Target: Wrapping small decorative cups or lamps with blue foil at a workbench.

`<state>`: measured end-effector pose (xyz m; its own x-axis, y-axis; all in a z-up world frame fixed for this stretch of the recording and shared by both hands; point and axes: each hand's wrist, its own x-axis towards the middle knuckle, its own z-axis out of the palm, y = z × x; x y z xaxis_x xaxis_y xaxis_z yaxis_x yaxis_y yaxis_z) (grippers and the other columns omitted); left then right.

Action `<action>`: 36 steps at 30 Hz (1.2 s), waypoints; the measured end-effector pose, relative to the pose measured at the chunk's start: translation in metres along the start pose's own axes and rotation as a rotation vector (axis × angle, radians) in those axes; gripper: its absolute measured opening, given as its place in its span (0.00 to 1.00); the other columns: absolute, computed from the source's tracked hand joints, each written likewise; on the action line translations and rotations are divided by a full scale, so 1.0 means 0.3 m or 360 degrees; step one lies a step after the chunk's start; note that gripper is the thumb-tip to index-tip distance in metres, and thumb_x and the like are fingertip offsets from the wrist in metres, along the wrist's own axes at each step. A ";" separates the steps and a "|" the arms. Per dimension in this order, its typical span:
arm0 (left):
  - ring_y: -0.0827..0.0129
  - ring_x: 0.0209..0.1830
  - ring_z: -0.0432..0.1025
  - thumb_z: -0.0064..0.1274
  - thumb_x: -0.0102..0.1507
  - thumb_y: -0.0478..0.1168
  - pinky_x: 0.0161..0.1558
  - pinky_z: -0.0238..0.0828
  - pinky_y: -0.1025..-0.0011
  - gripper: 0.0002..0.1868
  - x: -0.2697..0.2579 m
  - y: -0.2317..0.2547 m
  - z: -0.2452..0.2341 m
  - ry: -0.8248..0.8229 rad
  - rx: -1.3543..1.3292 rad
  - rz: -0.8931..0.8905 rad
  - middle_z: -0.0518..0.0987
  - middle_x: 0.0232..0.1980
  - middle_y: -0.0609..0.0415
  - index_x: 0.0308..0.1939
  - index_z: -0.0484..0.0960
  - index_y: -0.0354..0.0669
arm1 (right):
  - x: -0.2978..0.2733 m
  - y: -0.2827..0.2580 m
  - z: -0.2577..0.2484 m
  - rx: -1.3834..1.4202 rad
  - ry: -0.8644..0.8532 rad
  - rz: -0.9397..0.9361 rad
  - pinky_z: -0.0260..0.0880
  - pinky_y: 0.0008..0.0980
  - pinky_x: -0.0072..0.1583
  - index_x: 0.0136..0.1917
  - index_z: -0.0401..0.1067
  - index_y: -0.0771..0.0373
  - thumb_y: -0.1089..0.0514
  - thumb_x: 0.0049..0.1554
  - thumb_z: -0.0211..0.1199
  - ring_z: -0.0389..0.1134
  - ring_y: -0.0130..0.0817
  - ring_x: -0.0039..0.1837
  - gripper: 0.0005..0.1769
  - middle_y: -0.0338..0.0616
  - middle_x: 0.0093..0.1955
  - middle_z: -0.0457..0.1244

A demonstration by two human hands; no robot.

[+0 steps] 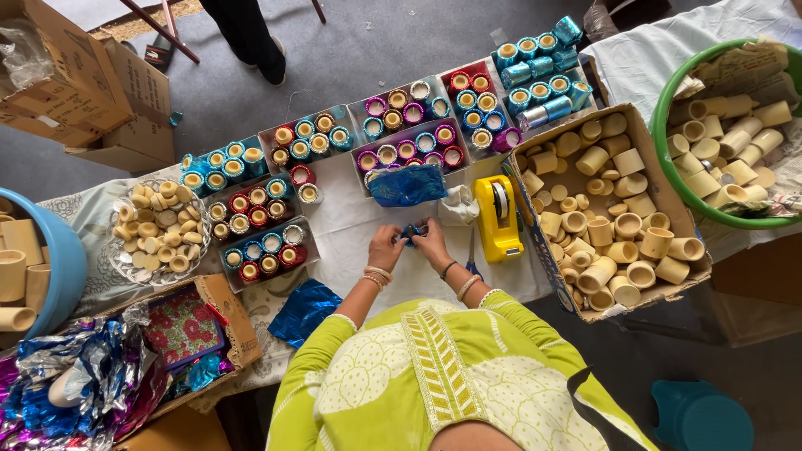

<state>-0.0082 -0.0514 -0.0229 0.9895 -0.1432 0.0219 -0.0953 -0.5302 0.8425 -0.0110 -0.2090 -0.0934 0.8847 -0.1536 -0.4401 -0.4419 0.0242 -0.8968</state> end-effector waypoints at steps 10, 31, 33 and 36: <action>0.52 0.44 0.70 0.56 0.61 0.34 0.46 0.71 0.59 0.02 0.010 -0.010 0.002 -0.0164 0.0487 0.0504 0.75 0.41 0.48 0.37 0.80 0.40 | 0.004 0.008 -0.013 0.0139 -0.0096 0.0011 0.72 0.30 0.43 0.57 0.67 0.63 0.69 0.50 0.63 0.67 0.31 0.46 0.21 0.44 0.47 0.63; 0.53 0.44 0.70 0.53 0.65 0.36 0.45 0.71 0.60 0.04 0.006 -0.016 0.013 -0.0183 0.0566 0.0442 0.75 0.42 0.49 0.36 0.79 0.39 | -0.163 -0.335 -0.095 -0.1436 -0.0215 -0.1416 0.69 0.40 0.54 0.53 0.75 0.59 0.63 0.56 0.64 0.63 0.45 0.52 0.10 0.43 0.45 0.62; 0.53 0.43 0.70 0.53 0.65 0.35 0.46 0.71 0.60 0.04 0.006 -0.022 0.015 -0.0179 0.0570 0.0458 0.75 0.42 0.49 0.36 0.79 0.39 | -0.168 -0.362 -0.104 -0.1443 -0.0269 -0.1453 0.69 0.40 0.52 0.53 0.75 0.60 0.61 0.56 0.66 0.63 0.46 0.51 0.10 0.44 0.45 0.62; 0.52 0.43 0.70 0.53 0.64 0.35 0.46 0.71 0.60 0.04 0.003 -0.033 0.023 -0.0169 0.0593 0.0489 0.75 0.41 0.48 0.36 0.79 0.39 | -0.151 -0.355 -0.115 -0.1419 -0.0312 -0.1498 0.69 0.41 0.52 0.49 0.75 0.60 0.60 0.55 0.66 0.63 0.46 0.52 0.08 0.44 0.45 0.62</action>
<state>-0.0071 -0.0520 -0.0349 0.8949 -0.4137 0.1677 -0.4324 -0.7102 0.5556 -0.0091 -0.2387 0.0235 0.8796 0.3940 0.2667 0.4743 -0.6817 -0.5571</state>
